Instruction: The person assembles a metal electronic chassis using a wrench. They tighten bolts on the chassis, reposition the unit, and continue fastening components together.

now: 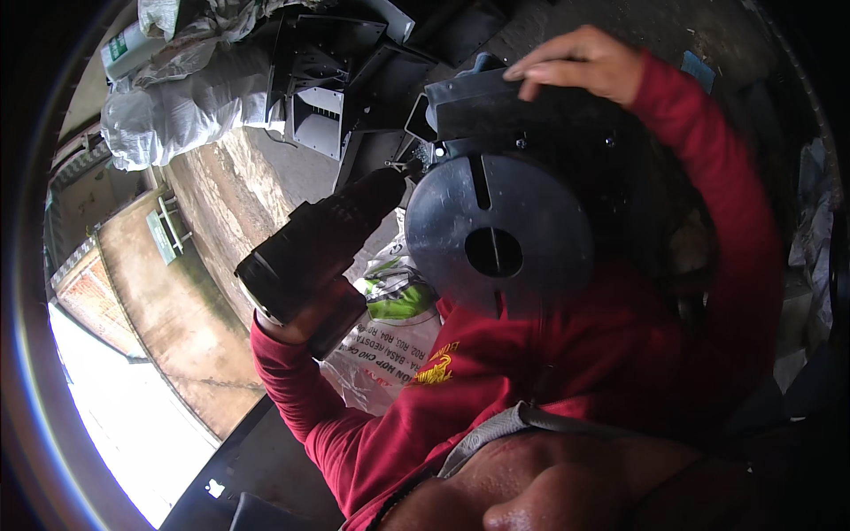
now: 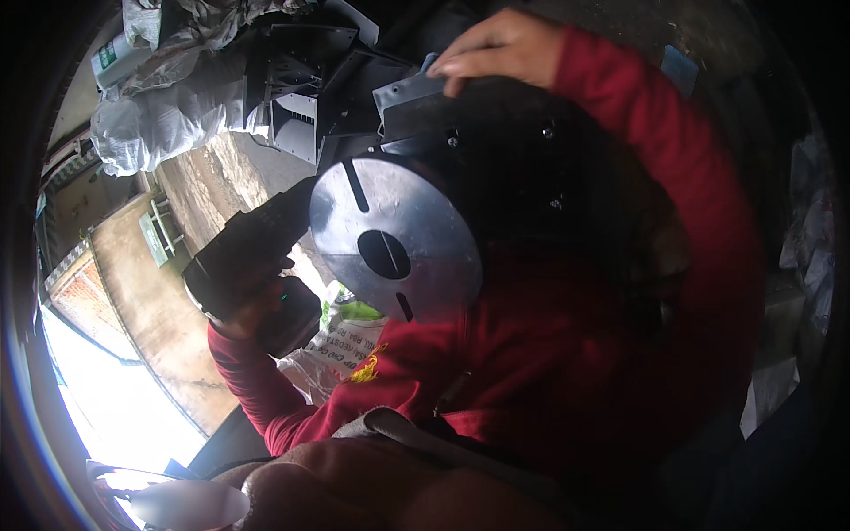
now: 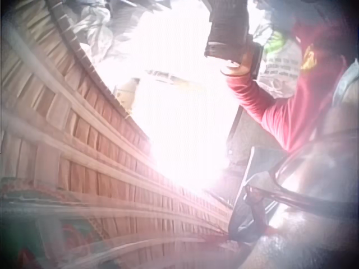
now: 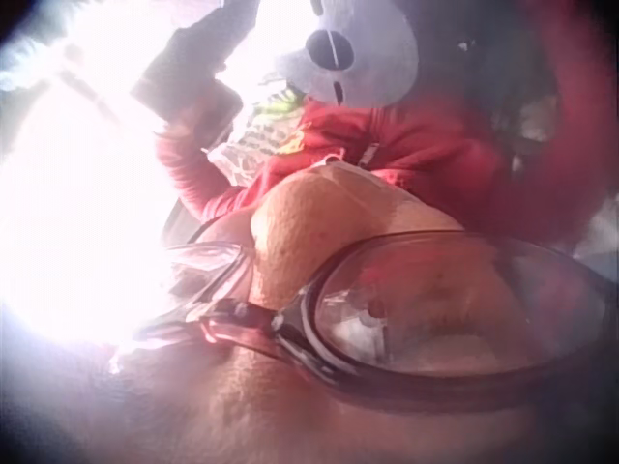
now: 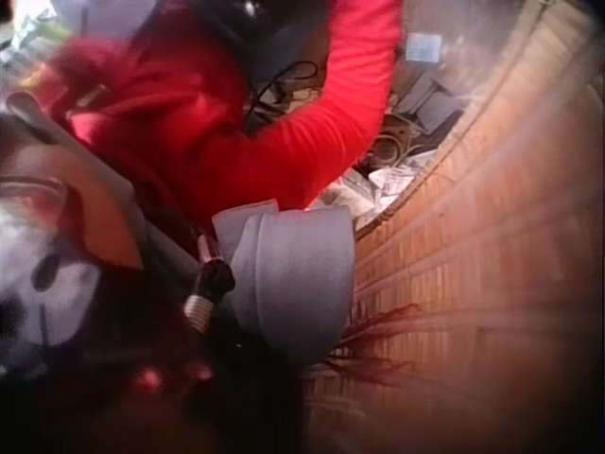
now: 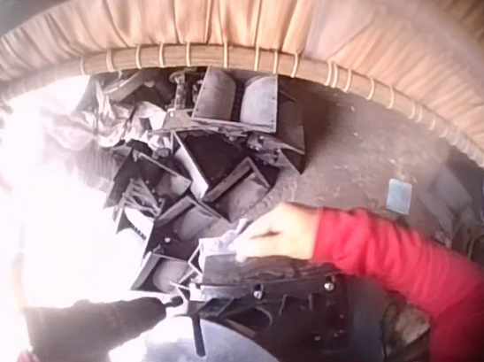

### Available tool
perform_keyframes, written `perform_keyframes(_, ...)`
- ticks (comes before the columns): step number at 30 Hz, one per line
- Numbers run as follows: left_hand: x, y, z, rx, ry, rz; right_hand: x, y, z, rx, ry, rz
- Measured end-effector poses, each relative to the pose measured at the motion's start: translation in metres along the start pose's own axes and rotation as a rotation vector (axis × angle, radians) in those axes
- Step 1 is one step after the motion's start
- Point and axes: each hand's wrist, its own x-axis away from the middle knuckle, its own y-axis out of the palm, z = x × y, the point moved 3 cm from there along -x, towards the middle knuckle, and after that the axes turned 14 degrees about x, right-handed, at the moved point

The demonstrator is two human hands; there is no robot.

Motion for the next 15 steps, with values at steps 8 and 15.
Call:
perform_keyframes(8,-0.04,-0.004,0.034,-0.329,0.426,-0.006,-0.086,0.093,0.034,-0.217,0.255,-0.481)
perform_keyframes(15,-0.054,0.003,0.043,-0.526,0.517,0.054,-0.085,0.099,0.04,-0.363,0.345,-0.558)
